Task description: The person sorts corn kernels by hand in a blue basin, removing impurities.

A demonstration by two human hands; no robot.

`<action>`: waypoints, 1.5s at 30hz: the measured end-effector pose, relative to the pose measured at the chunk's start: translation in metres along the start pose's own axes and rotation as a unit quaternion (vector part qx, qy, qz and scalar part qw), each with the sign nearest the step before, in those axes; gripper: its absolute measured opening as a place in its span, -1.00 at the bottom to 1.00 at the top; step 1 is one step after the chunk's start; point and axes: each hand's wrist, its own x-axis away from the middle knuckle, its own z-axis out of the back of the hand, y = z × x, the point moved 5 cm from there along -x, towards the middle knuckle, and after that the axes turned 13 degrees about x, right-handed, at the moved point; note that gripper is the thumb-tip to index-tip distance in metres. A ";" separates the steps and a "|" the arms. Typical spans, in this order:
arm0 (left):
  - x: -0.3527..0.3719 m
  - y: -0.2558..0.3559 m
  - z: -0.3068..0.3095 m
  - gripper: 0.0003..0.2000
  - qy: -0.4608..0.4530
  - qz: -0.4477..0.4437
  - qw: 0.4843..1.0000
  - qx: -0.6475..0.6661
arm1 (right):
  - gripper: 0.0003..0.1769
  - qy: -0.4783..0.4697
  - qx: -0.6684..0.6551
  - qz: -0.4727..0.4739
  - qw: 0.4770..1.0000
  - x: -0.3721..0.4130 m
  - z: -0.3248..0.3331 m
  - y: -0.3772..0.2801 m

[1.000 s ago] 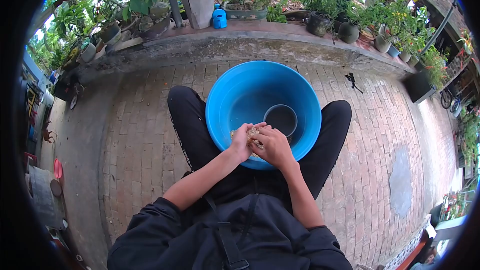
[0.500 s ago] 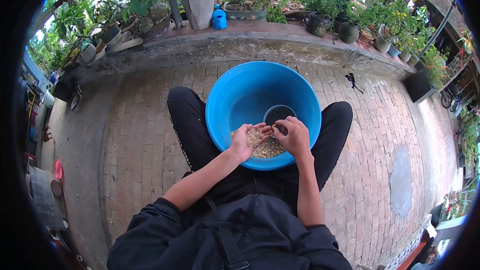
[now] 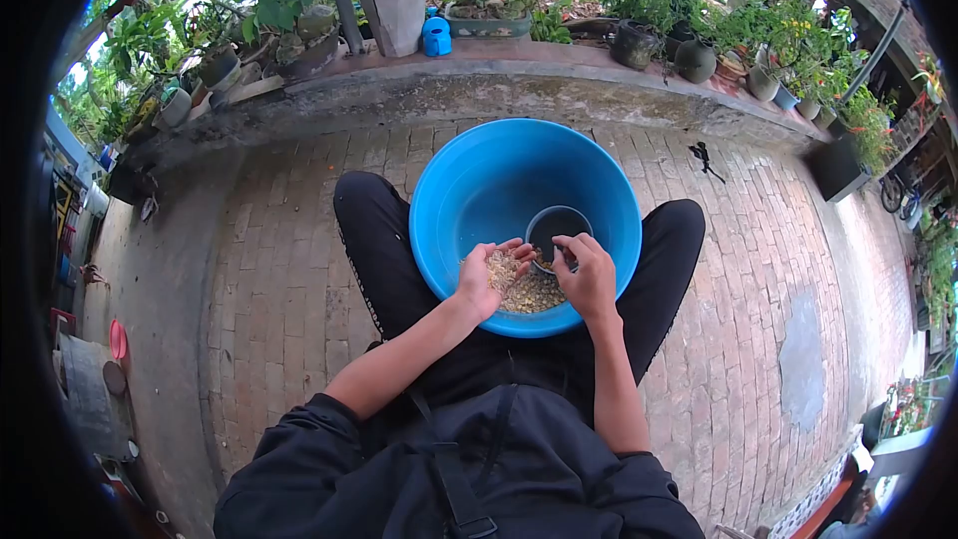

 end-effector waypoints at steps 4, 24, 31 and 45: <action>0.000 -0.001 -0.002 -0.58 -0.015 0.017 1.000 0.000 | -0.79 -0.045 -0.055 0.048 0.996 0.006 -0.007 -0.030; 0.007 -0.006 -0.008 -0.55 -0.038 0.055 0.994 -0.084 | -0.79 -0.030 0.074 0.174 0.981 0.013 -0.032 -0.055; 0.008 -0.007 -0.011 -0.53 -0.050 0.069 0.994 -0.063 | -0.81 -0.020 0.002 0.143 0.990 0.014 -0.026 -0.057; 0.010 -0.007 -0.010 -0.54 -0.037 0.073 0.994 -0.066 | -0.81 -0.068 -0.041 0.088 0.993 0.015 -0.027 -0.052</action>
